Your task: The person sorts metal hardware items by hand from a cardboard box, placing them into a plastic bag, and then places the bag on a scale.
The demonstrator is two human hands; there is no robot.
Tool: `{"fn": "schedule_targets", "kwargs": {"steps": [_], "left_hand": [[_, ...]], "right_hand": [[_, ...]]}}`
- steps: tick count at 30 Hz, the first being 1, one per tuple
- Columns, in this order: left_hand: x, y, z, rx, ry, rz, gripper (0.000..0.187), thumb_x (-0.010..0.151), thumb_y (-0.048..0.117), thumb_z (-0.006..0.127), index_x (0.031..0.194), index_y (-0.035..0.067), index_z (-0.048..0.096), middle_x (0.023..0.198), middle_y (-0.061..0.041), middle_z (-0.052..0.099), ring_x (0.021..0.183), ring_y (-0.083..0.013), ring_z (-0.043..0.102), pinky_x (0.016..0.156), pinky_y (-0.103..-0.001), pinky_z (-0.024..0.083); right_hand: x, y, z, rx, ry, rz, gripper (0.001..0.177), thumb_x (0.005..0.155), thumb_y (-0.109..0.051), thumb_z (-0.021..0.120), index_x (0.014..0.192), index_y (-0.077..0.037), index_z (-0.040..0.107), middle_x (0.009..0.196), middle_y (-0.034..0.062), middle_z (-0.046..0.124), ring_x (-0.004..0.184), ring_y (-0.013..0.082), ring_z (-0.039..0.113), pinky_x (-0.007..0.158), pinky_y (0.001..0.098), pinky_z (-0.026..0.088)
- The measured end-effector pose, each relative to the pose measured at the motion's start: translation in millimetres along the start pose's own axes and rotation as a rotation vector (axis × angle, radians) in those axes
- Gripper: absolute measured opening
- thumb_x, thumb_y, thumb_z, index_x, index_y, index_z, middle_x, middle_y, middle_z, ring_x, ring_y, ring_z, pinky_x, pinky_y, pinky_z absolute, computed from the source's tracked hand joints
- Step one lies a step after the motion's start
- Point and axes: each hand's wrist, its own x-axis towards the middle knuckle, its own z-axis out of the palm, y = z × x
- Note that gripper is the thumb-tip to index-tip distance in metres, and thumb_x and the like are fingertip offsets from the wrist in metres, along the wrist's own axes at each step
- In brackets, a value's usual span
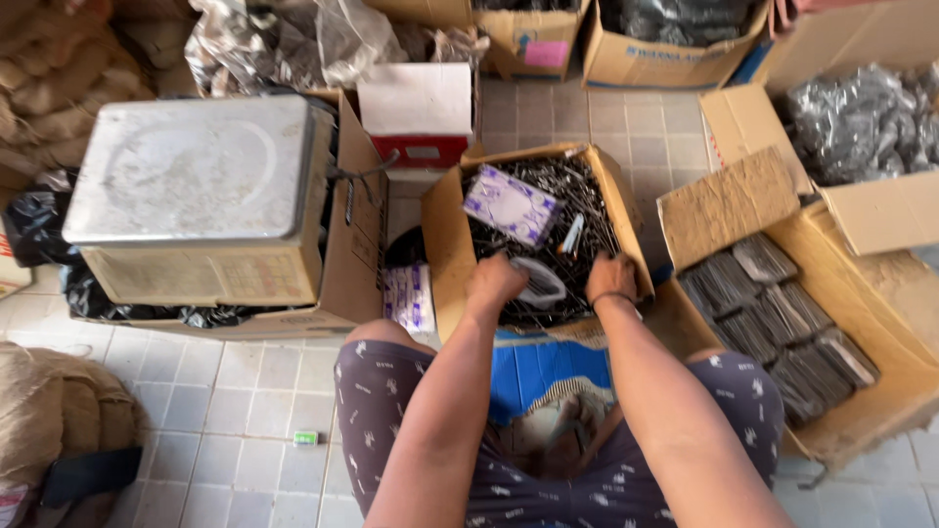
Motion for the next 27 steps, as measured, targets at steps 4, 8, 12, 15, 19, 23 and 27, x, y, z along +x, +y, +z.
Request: {"fn": "schedule_targets", "kwargs": {"steps": [4, 8, 12, 15, 19, 23, 27], "left_hand": [[-12.4, 11.7, -14.2, 0.080, 0.012, 0.018, 0.078, 0.091, 0.058, 0.067, 0.145, 0.002, 0.069, 0.136, -0.029, 0.077, 0.136, -0.0471, 0.072, 0.113, -0.059, 0.058], [-23.0, 20.5, -26.3, 0.020, -0.001, 0.045, 0.088, 0.089, 0.064, 0.068, 0.154, 0.004, 0.062, 0.147, -0.029, 0.071, 0.142, -0.0492, 0.067, 0.116, -0.062, 0.055], [-16.5, 20.7, -28.0, -0.103, -0.002, 0.051, 0.093, 0.087, 0.067, 0.068, 0.157, 0.005, 0.060, 0.160, -0.031, 0.060, 0.149, -0.0538, 0.059, 0.120, -0.064, 0.052], [-13.4, 18.7, -27.4, -0.190, 0.041, 0.061, 0.088, 0.091, 0.063, 0.067, 0.156, 0.004, 0.062, 0.157, -0.033, 0.060, 0.147, -0.0570, 0.059, 0.117, -0.067, 0.052], [-7.8, 10.1, -20.8, -0.205, 0.071, 0.036, 0.086, 0.092, 0.061, 0.067, 0.157, 0.005, 0.062, 0.158, -0.031, 0.061, 0.147, -0.0549, 0.060, 0.116, -0.068, 0.053], [-16.4, 14.3, -28.2, -0.225, 0.069, 0.067, 0.077, 0.091, 0.058, 0.067, 0.146, 0.005, 0.068, 0.147, -0.030, 0.068, 0.140, -0.0537, 0.066, 0.114, -0.066, 0.056], [-6.1, 11.1, -21.6, -0.209, 0.084, 0.103, 0.066, 0.091, 0.052, 0.067, 0.138, 0.007, 0.071, 0.139, -0.029, 0.072, 0.134, -0.0514, 0.071, 0.111, -0.064, 0.058]], "right_hand": [[1.9, 1.6, 13.7, -0.029, 0.100, -0.037, 0.042, 0.113, -0.005, 0.052, 0.154, 0.001, 0.059, 0.138, 0.0367, 0.058, 0.128, 0.0543, 0.068, 0.100, 0.0678, 0.065], [1.6, 1.7, 18.1, -0.078, 0.165, -0.080, 0.038, 0.112, -0.002, 0.053, 0.148, 0.007, 0.062, 0.127, 0.0383, 0.061, 0.120, 0.0580, 0.071, 0.096, 0.0643, 0.065], [23.6, 13.1, 34.6, -0.024, 0.028, 0.017, 0.046, 0.111, -0.010, 0.051, 0.154, 0.003, 0.058, 0.126, 0.0365, 0.070, 0.123, 0.0562, 0.074, 0.099, 0.0655, 0.063], [15.6, 7.9, 19.5, -0.057, 0.011, 0.013, 0.051, 0.109, -0.011, 0.057, 0.159, 0.001, 0.055, 0.124, 0.0387, 0.072, 0.121, 0.0568, 0.075, 0.097, 0.0663, 0.064], [12.5, 6.9, 6.6, -0.059, -0.011, 0.002, 0.056, 0.108, -0.012, 0.059, 0.163, -0.002, 0.054, 0.121, 0.0362, 0.076, 0.120, 0.0546, 0.077, 0.097, 0.0663, 0.065], [-0.9, -5.5, -11.5, 0.013, -0.034, 0.017, 0.057, 0.111, -0.012, 0.053, 0.167, -0.004, 0.049, 0.117, 0.0367, 0.080, 0.115, 0.0548, 0.079, 0.097, 0.0662, 0.064], [4.7, -1.3, -11.0, 0.041, -0.017, 0.007, 0.047, 0.112, -0.026, 0.064, 0.156, -0.012, 0.060, 0.116, 0.0345, 0.082, 0.115, 0.0560, 0.079, 0.095, 0.0687, 0.063]]}}
